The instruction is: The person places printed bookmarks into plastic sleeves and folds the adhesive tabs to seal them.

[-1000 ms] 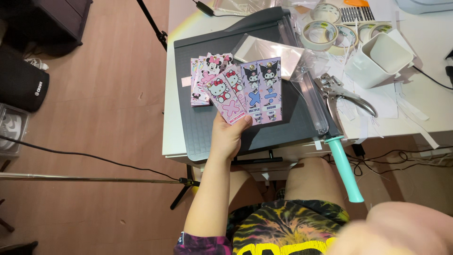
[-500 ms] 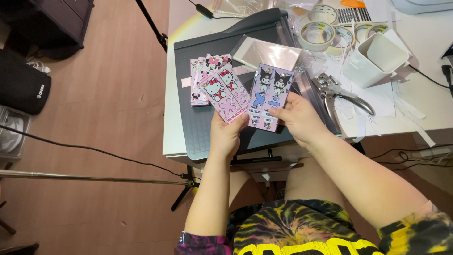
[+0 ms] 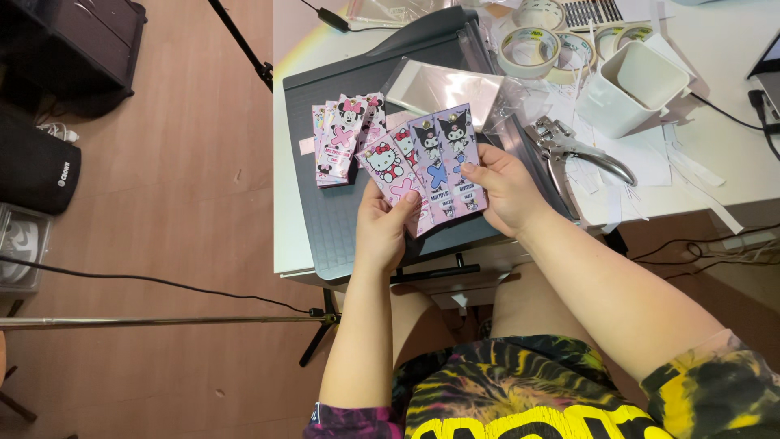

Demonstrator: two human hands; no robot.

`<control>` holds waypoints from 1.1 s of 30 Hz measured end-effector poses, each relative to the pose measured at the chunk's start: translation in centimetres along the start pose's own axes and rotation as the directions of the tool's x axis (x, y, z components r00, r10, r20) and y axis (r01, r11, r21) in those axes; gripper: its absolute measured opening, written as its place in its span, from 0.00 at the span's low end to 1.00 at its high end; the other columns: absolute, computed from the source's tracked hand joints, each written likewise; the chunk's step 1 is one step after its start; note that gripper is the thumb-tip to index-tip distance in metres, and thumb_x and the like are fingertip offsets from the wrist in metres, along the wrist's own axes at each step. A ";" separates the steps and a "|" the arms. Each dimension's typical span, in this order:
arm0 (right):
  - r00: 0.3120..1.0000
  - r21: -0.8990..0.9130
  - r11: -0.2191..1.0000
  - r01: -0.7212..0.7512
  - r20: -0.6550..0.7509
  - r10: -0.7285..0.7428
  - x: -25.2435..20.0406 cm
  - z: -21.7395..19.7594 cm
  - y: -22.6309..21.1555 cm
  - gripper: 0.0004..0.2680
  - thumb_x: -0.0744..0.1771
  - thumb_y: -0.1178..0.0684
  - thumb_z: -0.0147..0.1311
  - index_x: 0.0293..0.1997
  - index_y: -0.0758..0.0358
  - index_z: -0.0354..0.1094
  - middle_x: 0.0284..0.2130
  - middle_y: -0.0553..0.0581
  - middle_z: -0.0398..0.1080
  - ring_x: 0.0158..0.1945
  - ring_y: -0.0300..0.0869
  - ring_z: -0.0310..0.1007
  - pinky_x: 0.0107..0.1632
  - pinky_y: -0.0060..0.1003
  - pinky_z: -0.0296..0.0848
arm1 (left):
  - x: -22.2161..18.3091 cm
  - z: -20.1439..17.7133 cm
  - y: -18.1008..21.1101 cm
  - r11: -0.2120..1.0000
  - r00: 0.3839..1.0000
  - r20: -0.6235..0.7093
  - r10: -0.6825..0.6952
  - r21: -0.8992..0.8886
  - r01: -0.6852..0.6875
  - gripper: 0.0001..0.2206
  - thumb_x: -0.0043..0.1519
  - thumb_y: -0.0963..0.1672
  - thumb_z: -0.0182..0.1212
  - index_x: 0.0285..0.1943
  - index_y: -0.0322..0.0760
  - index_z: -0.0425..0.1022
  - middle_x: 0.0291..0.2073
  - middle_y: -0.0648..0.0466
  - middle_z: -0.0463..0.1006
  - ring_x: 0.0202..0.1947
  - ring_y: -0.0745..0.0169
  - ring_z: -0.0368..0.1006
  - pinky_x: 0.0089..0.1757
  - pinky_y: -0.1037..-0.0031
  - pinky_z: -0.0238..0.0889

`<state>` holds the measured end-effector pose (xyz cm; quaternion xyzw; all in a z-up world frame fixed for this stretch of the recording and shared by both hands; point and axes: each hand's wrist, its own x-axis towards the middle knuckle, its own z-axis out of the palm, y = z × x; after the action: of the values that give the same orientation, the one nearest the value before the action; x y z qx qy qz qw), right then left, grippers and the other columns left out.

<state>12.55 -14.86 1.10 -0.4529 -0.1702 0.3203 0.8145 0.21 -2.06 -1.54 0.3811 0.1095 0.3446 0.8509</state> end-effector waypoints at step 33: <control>0.972 -0.026 0.986 0.167 0.170 -0.160 0.2 -0.7 0.7 0.04 0.68 0.63 0.52 0.46 0.64 0.65 0.34 0.56 0.76 0.38 0.40 0.80 0.44 0.34 0.79 | 4.1 3.7 5.0 0.767 0.963 -0.100 0.249 0.628 -0.133 0.12 0.54 0.43 0.76 0.43 0.34 0.80 0.25 0.55 0.78 0.25 0.76 0.70 0.29 0.84 0.65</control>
<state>12.85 -14.95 0.13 -0.4251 -0.2810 0.2854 0.8117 2.37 0.88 4.97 0.6144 0.2517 0.4075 0.6270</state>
